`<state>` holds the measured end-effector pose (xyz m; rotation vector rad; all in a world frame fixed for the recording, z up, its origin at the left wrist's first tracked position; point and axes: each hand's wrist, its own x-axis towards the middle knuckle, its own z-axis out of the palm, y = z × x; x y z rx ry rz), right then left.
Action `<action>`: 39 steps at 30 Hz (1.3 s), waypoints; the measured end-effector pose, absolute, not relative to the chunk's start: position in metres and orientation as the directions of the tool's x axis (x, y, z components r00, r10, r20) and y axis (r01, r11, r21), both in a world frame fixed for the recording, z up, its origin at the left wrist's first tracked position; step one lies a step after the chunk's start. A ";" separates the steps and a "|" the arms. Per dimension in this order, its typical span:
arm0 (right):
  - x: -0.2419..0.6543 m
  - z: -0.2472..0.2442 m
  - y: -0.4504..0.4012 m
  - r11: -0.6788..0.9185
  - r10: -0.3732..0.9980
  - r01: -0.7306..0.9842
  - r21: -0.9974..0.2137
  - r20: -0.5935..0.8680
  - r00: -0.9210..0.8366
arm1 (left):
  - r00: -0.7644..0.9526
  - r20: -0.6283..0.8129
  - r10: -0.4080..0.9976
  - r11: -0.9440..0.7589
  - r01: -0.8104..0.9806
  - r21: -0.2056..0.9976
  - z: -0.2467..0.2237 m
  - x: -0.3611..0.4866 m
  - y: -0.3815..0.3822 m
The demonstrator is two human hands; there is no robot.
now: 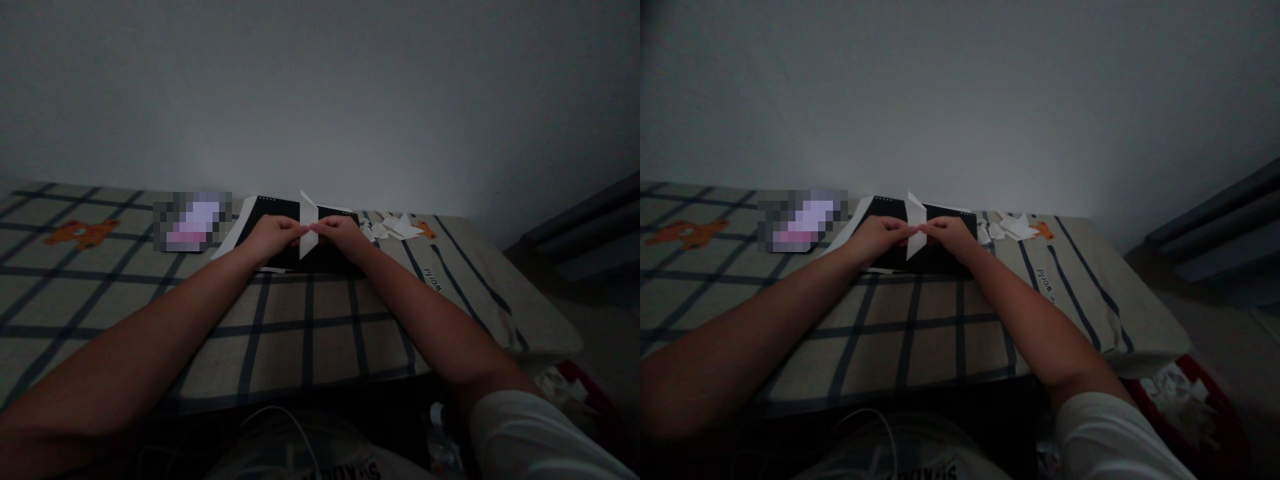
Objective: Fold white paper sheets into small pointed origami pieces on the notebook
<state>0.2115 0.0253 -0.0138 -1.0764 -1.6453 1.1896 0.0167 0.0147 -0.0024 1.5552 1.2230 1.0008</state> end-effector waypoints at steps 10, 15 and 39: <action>0.215 -0.007 0.026 0.220 0.945 0.089 -0.971 0.190 -0.268 | 0.320 0.040 0.947 -0.156 0.344 0.926 0.005 0.016 0.011; 0.212 -0.010 0.025 0.235 0.941 0.069 -0.969 0.210 -0.265 | 0.244 0.075 0.967 -0.157 0.336 0.929 0.005 0.017 0.011; 0.212 -0.013 0.028 0.179 0.950 -0.004 -0.984 0.174 -0.259 | 0.363 0.122 0.924 -0.288 0.449 0.846 0.004 0.012 0.016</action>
